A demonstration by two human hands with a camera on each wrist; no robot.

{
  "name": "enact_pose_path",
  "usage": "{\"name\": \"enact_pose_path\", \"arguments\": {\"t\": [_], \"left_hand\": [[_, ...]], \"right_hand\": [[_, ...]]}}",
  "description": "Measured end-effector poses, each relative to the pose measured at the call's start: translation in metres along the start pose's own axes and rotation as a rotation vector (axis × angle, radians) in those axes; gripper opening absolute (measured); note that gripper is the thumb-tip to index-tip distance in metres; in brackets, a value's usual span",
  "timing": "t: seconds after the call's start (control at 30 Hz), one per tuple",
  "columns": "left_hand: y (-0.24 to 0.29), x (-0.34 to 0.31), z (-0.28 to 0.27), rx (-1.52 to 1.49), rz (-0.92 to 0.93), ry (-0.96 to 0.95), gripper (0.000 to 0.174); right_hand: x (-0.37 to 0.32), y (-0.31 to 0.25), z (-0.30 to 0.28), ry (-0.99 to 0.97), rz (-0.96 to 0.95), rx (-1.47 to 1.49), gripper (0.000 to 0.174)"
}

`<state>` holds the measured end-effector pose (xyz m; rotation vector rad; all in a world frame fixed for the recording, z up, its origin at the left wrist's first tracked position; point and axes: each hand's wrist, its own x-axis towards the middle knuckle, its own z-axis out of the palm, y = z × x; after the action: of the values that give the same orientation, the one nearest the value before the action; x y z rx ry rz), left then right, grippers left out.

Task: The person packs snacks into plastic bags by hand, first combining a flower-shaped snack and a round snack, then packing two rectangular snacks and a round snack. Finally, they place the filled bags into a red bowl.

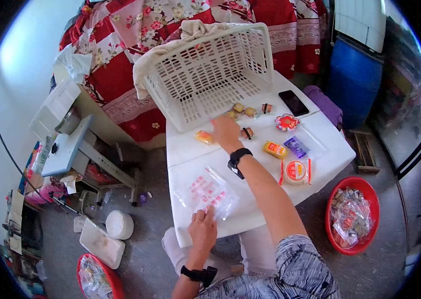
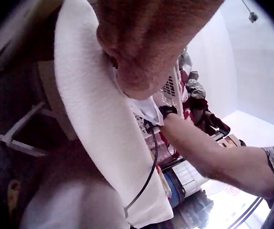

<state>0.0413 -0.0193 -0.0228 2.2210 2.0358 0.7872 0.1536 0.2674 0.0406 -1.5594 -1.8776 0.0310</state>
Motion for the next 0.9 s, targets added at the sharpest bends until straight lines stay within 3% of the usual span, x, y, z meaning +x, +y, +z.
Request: {"name": "enact_pose_path", "arguments": {"t": [0.07, 0.13, 0.2, 0.4, 0.5, 0.63, 0.83, 0.9], "left_hand": [[0.002, 0.001, -0.002, -0.006, -0.010, 0.024, 0.046], [0.003, 0.002, -0.002, -0.003, -0.022, 0.012, 0.045], [0.004, 0.003, -0.002, 0.033, -0.018, 0.017, 0.044], [0.004, 0.006, -0.001, 0.012, -0.030, 0.056, 0.041], [0.005, 0.006, 0.000, -0.196, -0.044, 0.151, 0.031], [0.014, 0.002, 0.004, -0.244, -0.011, 0.241, 0.023], [0.026, 0.008, 0.008, -0.236, -0.022, 0.235, 0.018], [0.033, 0.009, 0.005, -0.201, 0.027, 0.150, 0.018]], "right_hand": [[-0.010, 0.008, -0.027, 0.063, 0.056, 0.024, 0.016], [-0.041, 0.027, -0.051, 0.061, 0.354, 0.754, 0.026], [-0.087, 0.037, -0.084, -0.053, 0.458, 1.094, 0.025], [-0.209, 0.040, -0.142, -0.277, 0.496, 1.202, 0.022], [-0.242, 0.034, -0.141, -0.449, 0.456, 1.180, 0.022], [-0.258, 0.031, -0.124, -0.453, 0.477, 1.120, 0.022], [-0.269, 0.028, -0.127, -0.421, 0.555, 1.136, 0.021], [-0.263, 0.026, -0.127, -0.382, 0.531, 1.099, 0.020]]}}
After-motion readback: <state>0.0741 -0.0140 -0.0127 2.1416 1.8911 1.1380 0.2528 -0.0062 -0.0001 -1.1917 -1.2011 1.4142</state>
